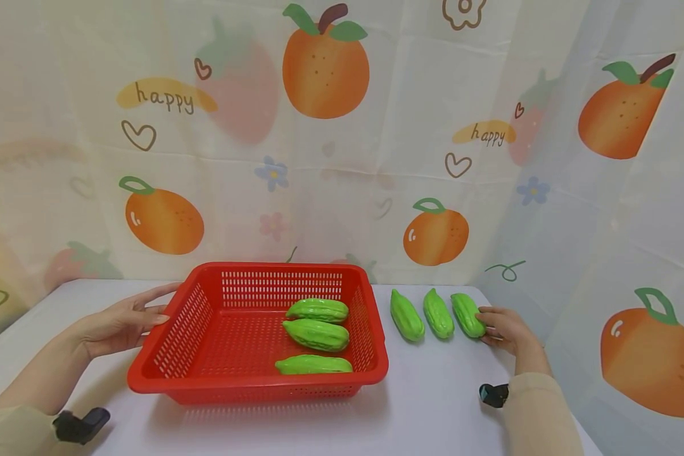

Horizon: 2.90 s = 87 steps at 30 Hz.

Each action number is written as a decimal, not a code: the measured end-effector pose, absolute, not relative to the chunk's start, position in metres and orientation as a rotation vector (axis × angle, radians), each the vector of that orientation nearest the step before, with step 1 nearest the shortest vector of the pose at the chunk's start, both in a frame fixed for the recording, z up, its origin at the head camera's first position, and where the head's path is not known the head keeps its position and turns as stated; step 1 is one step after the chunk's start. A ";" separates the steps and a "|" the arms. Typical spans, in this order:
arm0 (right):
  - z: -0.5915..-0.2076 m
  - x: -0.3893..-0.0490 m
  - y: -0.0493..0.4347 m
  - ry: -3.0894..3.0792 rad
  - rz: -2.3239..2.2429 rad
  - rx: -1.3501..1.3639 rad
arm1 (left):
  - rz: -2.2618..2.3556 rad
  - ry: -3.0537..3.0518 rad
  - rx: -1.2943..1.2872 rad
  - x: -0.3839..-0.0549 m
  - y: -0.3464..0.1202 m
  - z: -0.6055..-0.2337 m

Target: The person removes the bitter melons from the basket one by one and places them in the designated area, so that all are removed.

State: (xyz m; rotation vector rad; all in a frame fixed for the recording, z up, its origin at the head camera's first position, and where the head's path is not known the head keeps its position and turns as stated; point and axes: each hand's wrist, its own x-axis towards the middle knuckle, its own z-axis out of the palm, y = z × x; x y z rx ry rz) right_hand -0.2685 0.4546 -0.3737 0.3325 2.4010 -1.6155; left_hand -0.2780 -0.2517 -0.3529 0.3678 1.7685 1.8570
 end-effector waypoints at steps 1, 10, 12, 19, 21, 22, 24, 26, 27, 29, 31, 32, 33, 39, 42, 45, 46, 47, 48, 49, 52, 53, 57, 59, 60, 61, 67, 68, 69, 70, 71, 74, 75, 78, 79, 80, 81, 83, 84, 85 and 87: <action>-0.374 -0.269 0.455 2.404 -1.614 0.334 | 1.858 1.766 0.368 -0.278 -0.252 -0.353; -0.374 -0.268 0.457 2.415 -1.599 0.344 | 1.855 1.775 0.377 -0.278 -0.251 -0.353; -0.374 -0.268 0.457 2.415 -1.600 0.339 | 1.857 1.776 0.376 -0.278 -0.251 -0.353; -0.372 -0.268 0.458 2.425 -1.583 0.341 | 1.863 1.753 0.387 -0.278 -0.251 -0.353; -0.371 -0.269 0.458 2.433 -1.567 0.347 | 1.860 1.752 0.390 -0.278 -0.251 -0.353; -0.371 -0.269 0.458 2.435 -1.558 0.344 | 1.860 1.750 0.393 -0.278 -0.251 -0.353; -0.370 -0.269 0.460 2.443 -1.545 0.336 | 1.858 1.747 0.397 -0.278 -0.250 -0.352; -0.369 -0.269 0.461 2.450 -1.539 0.333 | 1.856 1.738 0.404 -0.279 -0.250 -0.352; -0.368 -0.269 0.463 2.456 -1.533 0.319 | 1.856 1.731 0.408 -0.280 -0.250 -0.352; -0.366 -0.270 0.465 2.476 -1.526 0.306 | 1.858 1.714 0.415 -0.280 -0.250 -0.352; -0.363 -0.270 0.466 2.491 -1.534 0.315 | 1.860 1.699 0.421 -0.281 -0.250 -0.352; -0.361 -0.270 0.467 2.499 -1.540 0.327 | 1.862 1.695 0.422 -0.281 -0.250 -0.352; -0.358 -0.270 0.467 2.507 -1.550 0.340 | 1.862 1.691 0.423 -0.282 -0.250 -0.352; -0.339 -0.272 0.459 2.580 -1.633 0.446 | 1.861 1.693 0.421 -0.282 -0.250 -0.353; -0.328 -0.276 0.452 2.623 -1.658 0.408 | 1.863 1.695 0.419 -0.282 -0.251 -0.353; -0.318 -0.280 0.442 2.645 -1.684 0.338 | 1.864 1.688 0.429 -0.282 -0.251 -0.353; -0.315 -0.282 0.438 2.646 -1.690 0.315 | 1.865 1.684 0.434 -0.282 -0.251 -0.353; -0.312 -0.283 0.435 2.652 -1.693 0.291 | 1.863 1.682 0.441 -0.282 -0.251 -0.353; -0.309 -0.284 0.431 2.652 -1.696 0.263 | 1.863 1.678 0.448 -0.281 -0.252 -0.353; -0.306 -0.286 0.427 2.651 -1.700 0.235 | 1.864 1.675 0.454 -0.281 -0.252 -0.354; -0.298 -0.290 0.416 2.648 -1.709 0.156 | 1.861 1.679 0.462 -0.281 -0.252 -0.354; -0.296 -0.291 0.412 2.651 -1.714 0.136 | 1.861 1.680 0.462 -0.281 -0.252 -0.354; -0.285 -0.295 0.393 2.666 -1.737 0.064 | 1.864 1.687 0.462 -0.280 -0.252 -0.354; -0.280 -0.297 0.384 2.672 -1.755 0.035 | 1.865 1.689 0.463 -0.279 -0.252 -0.354; -0.278 -0.297 0.380 2.669 -1.766 0.017 | 1.865 1.690 0.461 -0.279 -0.252 -0.354; -0.276 -0.298 0.375 2.667 -1.779 0.002 | 1.865 1.692 0.459 -0.279 -0.252 -0.353; -0.261 -0.298 0.346 2.642 -1.839 -0.109 | 1.868 1.697 0.444 -0.279 -0.251 -0.353; -0.259 -0.298 0.341 2.635 -1.841 -0.136 | 1.869 1.692 0.446 -0.279 -0.251 -0.353; -0.257 -0.298 0.336 2.630 -1.839 -0.161 | 1.870 1.687 0.449 -0.279 -0.251 -0.353; -0.255 -0.298 0.331 2.628 -1.836 -0.186 | 1.871 1.682 0.452 -0.279 -0.251 -0.353; -0.253 -0.298 0.326 2.625 -1.830 -0.209 | 1.872 1.679 0.455 -0.279 -0.251 -0.353; -0.247 -0.299 0.311 2.615 -1.825 -0.260 | 1.875 1.682 0.452 -0.279 -0.251 -0.354; -0.246 -0.299 0.307 2.614 -1.825 -0.275 | 1.877 1.686 0.446 -0.279 -0.251 -0.354; -0.242 -0.301 0.292 2.609 -1.826 -0.305 | 1.878 1.705 0.425 -0.279 -0.251 -0.354; -0.241 -0.302 0.288 2.607 -1.828 -0.314 | 1.878 1.710 0.419 -0.279 -0.251 -0.354; -0.241 -0.303 0.283 2.606 -1.827 -0.326 | 1.878 1.714 0.414 -0.279 -0.251 -0.354; -0.241 -0.304 0.279 2.603 -1.830 -0.333 | 1.877 1.718 0.411 -0.279 -0.251 -0.354; -0.240 -0.306 0.270 2.600 -1.829 -0.347 | 1.876 1.722 0.410 -0.279 -0.251 -0.354; -0.239 -0.307 0.266 2.586 -1.840 -0.360 | 1.875 1.723 0.410 -0.279 -0.251 -0.354; -0.239 -0.308 0.262 2.579 -1.844 -0.373 | 1.875 1.723 0.409 -0.279 -0.251 -0.354; -0.238 -0.309 0.253 2.558 -1.853 -0.392 | 1.876 1.718 0.411 -0.279 -0.251 -0.354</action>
